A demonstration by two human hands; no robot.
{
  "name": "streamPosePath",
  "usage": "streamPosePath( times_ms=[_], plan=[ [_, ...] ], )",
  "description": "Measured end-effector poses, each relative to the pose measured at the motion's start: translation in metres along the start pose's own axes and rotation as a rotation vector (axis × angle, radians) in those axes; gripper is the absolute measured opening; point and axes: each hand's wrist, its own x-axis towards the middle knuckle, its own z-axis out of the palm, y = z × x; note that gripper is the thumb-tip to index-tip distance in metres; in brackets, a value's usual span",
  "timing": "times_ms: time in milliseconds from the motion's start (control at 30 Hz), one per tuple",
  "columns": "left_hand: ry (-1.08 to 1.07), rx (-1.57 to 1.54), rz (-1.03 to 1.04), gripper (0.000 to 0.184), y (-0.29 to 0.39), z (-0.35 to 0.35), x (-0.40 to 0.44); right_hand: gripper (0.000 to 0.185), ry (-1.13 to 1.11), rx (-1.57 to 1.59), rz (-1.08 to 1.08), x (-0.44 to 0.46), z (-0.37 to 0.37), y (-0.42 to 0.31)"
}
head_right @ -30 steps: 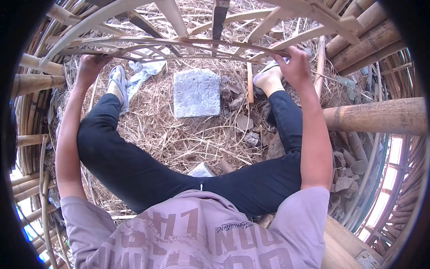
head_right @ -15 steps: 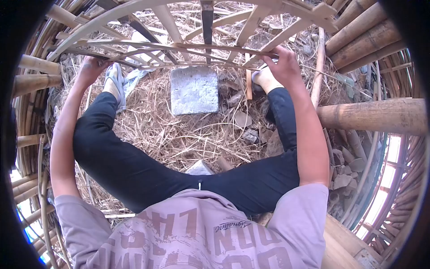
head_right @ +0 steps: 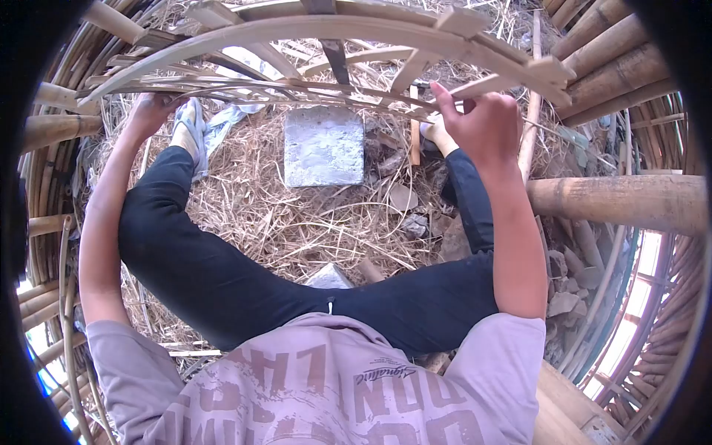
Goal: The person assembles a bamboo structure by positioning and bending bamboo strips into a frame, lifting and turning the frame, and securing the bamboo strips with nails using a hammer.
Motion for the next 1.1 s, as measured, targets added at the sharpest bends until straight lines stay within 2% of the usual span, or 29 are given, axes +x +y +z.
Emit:
streamPosePath(
  times_ms=[67, 167, 200, 300, 333, 533, 567, 600, 700, 833, 900, 967, 1033, 1067, 1100],
  plan=[
    [-0.002, 0.027, 0.032, 0.033, 0.002, -0.004, 0.0, 0.057, 0.022, 0.123, 0.058, 0.003, 0.002, 0.001],
    [-0.081, 0.075, -0.076, 0.032, 0.015, -0.012, 0.006, 0.063, 0.015, 0.234, 0.197, 0.009, 0.01, 0.015],
    [-0.051, 0.018, -0.034, 0.03, 0.018, -0.013, 0.007, 0.058, -0.057, 0.253, 0.285, 0.011, 0.006, 0.013],
    [-0.05, 0.046, -0.016, 0.028, 0.018, -0.014, 0.007, 0.046, -0.071, 0.801, 0.434, 0.01, 0.022, 0.025],
    [-0.061, 0.007, -0.035, 0.027, 0.017, -0.014, 0.007, 0.037, -0.02, 1.034, 0.529, 0.008, 0.027, 0.024],
    [-0.07, -0.084, -0.123, 0.023, 0.031, -0.019, 0.013, 0.024, 0.188, 0.762, 0.128, 0.004, 0.041, -0.014],
    [-0.045, -0.08, -0.089, 0.022, 0.029, -0.018, 0.013, 0.023, 0.231, 0.739, 0.072, 0.003, 0.043, -0.02],
    [-0.02, -0.076, -0.057, 0.022, 0.027, -0.017, 0.013, 0.02, 0.179, 0.695, 0.064, 0.001, 0.039, -0.028],
    [-0.015, -0.034, -0.036, 0.019, 0.026, -0.018, 0.014, 0.019, 0.176, 0.481, -0.288, -0.002, 0.046, -0.04],
    [-0.073, -0.049, -0.072, 0.017, 0.027, -0.021, 0.019, 0.029, 0.189, 0.468, -0.613, -0.004, 0.075, -0.075],
    [-0.052, -0.102, -0.065, 0.024, 0.028, -0.022, 0.019, 0.032, 0.294, 0.507, -0.568, 0.003, 0.078, -0.103],
    [-0.053, -0.134, -0.066, 0.03, 0.031, -0.021, 0.019, 0.036, 0.247, 0.648, -0.326, 0.005, 0.076, -0.121],
    [-0.07, -0.142, -0.087, 0.03, 0.035, -0.024, 0.02, 0.039, 0.043, 0.879, 0.11, 0.005, 0.072, -0.133],
    [-0.085, -0.135, -0.088, 0.023, 0.036, -0.026, 0.019, 0.038, 0.137, 0.862, 0.076, 0.003, 0.081, -0.133],
    [-0.104, -0.129, -0.09, 0.018, 0.043, -0.03, 0.018, 0.038, 0.29, 0.708, 0.052, 0.001, 0.09, -0.131]
  ],
)
